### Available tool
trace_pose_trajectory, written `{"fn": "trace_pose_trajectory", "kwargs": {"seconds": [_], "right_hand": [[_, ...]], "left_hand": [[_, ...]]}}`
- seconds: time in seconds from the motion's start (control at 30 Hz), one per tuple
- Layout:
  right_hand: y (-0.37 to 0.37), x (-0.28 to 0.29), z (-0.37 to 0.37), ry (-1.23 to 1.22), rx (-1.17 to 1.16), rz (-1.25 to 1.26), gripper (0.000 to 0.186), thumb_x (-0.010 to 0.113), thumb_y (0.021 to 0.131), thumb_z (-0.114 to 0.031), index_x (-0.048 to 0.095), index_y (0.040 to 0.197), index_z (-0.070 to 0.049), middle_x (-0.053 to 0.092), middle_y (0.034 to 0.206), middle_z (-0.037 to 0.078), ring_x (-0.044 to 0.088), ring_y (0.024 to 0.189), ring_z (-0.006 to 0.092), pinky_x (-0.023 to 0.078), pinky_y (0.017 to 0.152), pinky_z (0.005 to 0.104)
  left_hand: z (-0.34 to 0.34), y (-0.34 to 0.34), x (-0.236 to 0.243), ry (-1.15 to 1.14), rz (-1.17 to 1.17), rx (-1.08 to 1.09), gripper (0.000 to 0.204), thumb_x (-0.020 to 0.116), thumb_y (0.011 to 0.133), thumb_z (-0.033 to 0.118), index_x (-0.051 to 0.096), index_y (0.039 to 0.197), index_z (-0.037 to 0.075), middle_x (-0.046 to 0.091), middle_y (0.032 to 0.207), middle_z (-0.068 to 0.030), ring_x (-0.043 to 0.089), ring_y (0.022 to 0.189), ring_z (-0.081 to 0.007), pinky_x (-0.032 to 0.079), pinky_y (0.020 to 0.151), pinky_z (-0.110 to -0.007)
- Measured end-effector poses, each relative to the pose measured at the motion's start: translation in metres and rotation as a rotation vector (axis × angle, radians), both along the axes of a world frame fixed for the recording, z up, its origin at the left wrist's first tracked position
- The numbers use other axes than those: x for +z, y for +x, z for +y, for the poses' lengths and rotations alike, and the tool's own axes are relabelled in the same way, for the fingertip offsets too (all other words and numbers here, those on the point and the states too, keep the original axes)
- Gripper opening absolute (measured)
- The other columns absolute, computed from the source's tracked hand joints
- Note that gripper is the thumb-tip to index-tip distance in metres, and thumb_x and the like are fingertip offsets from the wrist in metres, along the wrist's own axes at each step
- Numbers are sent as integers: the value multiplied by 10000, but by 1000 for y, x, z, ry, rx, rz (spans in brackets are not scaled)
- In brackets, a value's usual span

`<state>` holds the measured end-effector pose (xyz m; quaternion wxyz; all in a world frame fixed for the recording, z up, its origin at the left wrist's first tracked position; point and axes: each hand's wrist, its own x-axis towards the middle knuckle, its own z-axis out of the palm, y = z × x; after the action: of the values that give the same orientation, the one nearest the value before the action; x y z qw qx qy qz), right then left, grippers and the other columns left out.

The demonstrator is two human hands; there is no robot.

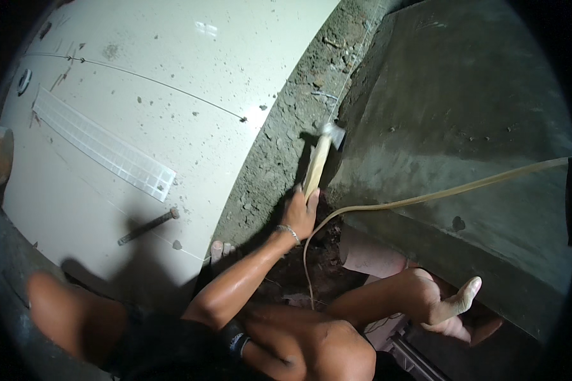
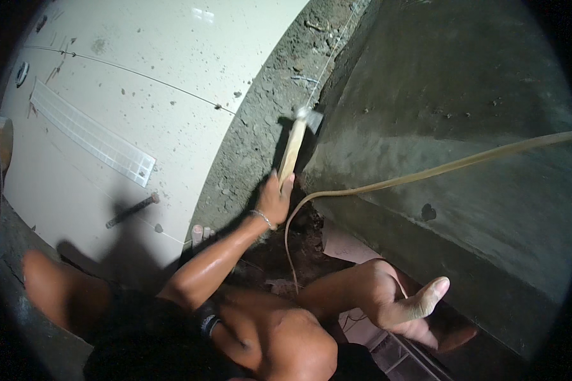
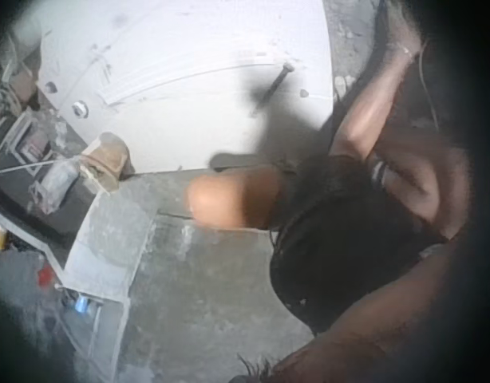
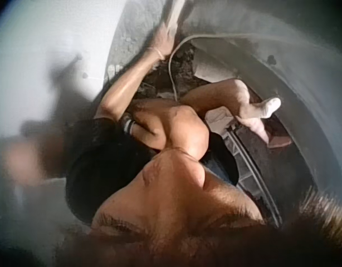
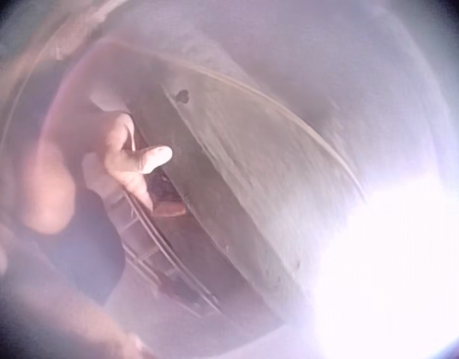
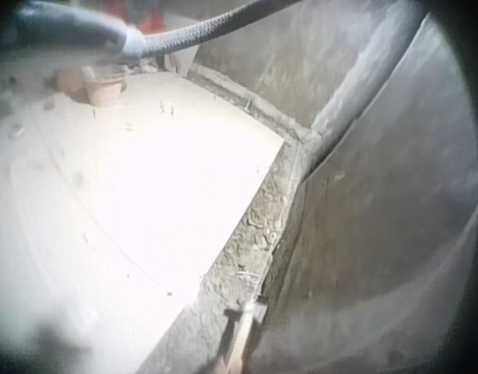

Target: The person uses a hammer and a metal bar to break and remove tiles from a tiled floor. They repeatedly strike the tiles along the edge of the wall to loosen and break them.

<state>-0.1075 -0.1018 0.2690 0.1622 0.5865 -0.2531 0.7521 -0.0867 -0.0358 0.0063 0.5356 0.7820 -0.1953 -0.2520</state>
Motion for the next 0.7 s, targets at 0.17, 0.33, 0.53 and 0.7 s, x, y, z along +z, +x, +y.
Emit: {"fn": "trace_pose_trajectory", "kwargs": {"seconds": [0.17,0.33,0.53,0.7], "right_hand": [[3,2,3,-1,29,-41,429,739,906,-67,597,1259,132,577,1333,274,648,1136,296,602,944,409],[-3,-3,0,6,26,-12,433,746,897,-63,599,1259,123,583,1323,269,650,1127,293,604,937,407],[1,0,0,0,49,-49,438,753,887,-59,601,1259,115,590,1312,265,652,1118,289,606,930,404],[3,0,1,15,58,-74,443,761,877,-55,604,1259,105,597,1301,260,655,1109,285,609,923,401]], "left_hand": [[22,20,25,-149,257,13,478,568,1106,420,570,1099,-58,676,737,-240,697,720,-486,531,600,-469],[17,39,35,-639,499,491,429,538,1133,392,478,845,80,529,641,-8,494,479,-79,386,410,-274],[12,26,-1,134,253,-170,567,618,1079,436,583,1233,-109,704,979,-343,693,979,-536,529,865,-567],[31,51,26,-224,383,-13,441,571,1112,441,575,1048,5,629,679,-89,626,556,-242,488,518,-395]]}}
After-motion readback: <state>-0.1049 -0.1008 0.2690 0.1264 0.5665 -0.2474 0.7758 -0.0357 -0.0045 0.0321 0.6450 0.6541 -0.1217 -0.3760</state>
